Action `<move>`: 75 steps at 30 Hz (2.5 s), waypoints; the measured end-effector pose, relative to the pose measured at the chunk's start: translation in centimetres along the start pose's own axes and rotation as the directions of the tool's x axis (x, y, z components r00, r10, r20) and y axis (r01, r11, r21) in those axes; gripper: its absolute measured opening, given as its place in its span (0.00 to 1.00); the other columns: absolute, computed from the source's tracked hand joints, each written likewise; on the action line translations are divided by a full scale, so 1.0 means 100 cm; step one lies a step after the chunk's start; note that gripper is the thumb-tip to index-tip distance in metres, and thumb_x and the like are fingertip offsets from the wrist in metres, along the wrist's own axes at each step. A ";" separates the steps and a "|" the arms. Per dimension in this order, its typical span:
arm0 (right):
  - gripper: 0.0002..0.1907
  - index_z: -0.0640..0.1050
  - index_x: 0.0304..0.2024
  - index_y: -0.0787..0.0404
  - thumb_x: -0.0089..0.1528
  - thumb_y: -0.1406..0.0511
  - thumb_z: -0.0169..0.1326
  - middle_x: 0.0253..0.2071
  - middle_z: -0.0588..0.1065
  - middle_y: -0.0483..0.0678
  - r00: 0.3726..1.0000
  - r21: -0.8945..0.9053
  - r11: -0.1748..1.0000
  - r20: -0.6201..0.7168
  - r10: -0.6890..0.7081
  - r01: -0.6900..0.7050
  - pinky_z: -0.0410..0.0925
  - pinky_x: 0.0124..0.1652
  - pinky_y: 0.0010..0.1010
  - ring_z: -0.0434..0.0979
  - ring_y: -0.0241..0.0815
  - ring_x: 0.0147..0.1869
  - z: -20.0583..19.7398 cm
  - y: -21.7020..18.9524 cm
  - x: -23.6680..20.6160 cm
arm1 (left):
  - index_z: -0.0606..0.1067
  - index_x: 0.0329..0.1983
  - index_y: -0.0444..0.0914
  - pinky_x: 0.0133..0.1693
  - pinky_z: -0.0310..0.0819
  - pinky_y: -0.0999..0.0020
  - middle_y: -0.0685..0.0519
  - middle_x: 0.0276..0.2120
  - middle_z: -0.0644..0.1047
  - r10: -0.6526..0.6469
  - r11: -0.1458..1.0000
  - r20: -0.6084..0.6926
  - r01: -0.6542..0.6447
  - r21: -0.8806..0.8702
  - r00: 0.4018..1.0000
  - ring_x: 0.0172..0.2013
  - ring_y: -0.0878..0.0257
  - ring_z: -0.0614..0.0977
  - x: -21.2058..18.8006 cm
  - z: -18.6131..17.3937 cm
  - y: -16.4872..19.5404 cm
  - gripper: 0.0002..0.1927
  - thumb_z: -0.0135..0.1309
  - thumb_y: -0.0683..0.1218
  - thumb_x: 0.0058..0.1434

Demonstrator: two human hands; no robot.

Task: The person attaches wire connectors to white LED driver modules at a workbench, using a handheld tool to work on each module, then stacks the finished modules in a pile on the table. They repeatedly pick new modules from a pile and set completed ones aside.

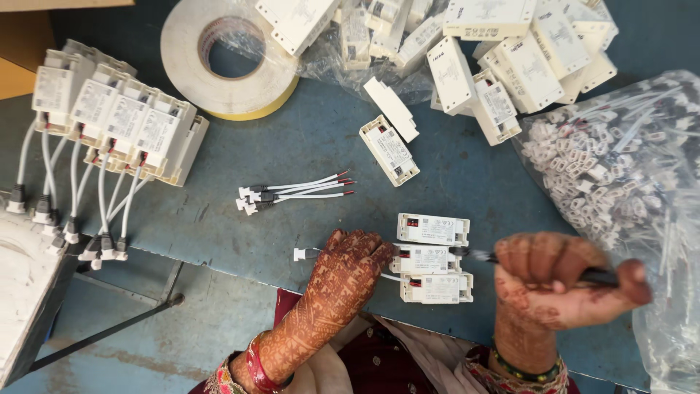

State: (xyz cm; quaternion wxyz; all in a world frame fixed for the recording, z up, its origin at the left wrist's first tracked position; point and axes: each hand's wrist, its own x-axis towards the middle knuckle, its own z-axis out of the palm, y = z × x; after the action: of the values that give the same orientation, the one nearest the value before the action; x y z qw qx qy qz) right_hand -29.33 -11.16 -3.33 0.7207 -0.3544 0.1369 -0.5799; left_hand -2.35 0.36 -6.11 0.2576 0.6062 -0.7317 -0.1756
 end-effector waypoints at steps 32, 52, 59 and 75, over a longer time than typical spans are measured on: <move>0.14 0.77 0.37 0.64 0.58 0.62 0.67 0.25 0.67 0.42 0.999 -0.686 0.727 0.049 0.008 0.028 0.53 0.22 0.20 0.59 0.25 0.23 0.041 0.032 -0.019 | 0.80 0.46 0.44 0.53 0.64 0.53 0.55 0.40 0.79 0.136 0.974 -0.292 -0.182 -0.135 0.947 0.45 0.56 0.79 0.041 -0.041 -0.001 0.08 0.58 0.47 0.65; 0.04 0.78 0.33 0.66 0.61 0.73 0.62 0.28 0.71 0.39 0.986 -0.824 0.544 -0.100 0.136 -0.159 0.59 0.28 0.20 0.65 0.25 0.29 0.056 0.042 -0.022 | 0.80 0.43 0.41 0.43 0.79 0.52 0.52 0.39 0.80 -0.184 0.771 -0.158 0.043 -0.635 0.970 0.42 0.52 0.83 0.027 -0.026 0.030 0.05 0.57 0.45 0.65; 0.22 0.77 0.38 0.69 0.65 0.53 0.57 0.26 0.67 0.43 0.999 -0.694 0.720 -0.044 -0.009 -0.024 0.54 0.25 0.22 0.60 0.28 0.24 0.048 0.024 -0.013 | 0.80 0.46 0.41 0.49 0.67 0.51 0.51 0.39 0.79 -0.067 0.993 -0.260 0.040 -0.108 0.963 0.44 0.52 0.80 0.027 -0.012 -0.002 0.09 0.56 0.43 0.63; 0.43 0.71 0.30 0.68 0.70 0.35 0.37 0.22 0.63 0.48 0.989 -0.343 0.934 0.134 -0.061 0.104 0.54 0.26 0.28 0.57 0.35 0.22 0.038 0.067 0.026 | 0.79 0.46 0.41 0.59 0.55 0.38 0.52 0.40 0.76 0.033 0.995 -0.162 -0.018 0.094 0.986 0.49 0.54 0.78 0.042 0.007 -0.019 0.13 0.52 0.40 0.58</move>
State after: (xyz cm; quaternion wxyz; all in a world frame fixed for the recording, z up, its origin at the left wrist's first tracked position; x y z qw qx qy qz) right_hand -21.32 -11.70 -4.54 0.6283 -0.5165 0.1783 -0.5537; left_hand -1.80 -4.20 -7.01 0.2906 0.6203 -0.7232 -0.0878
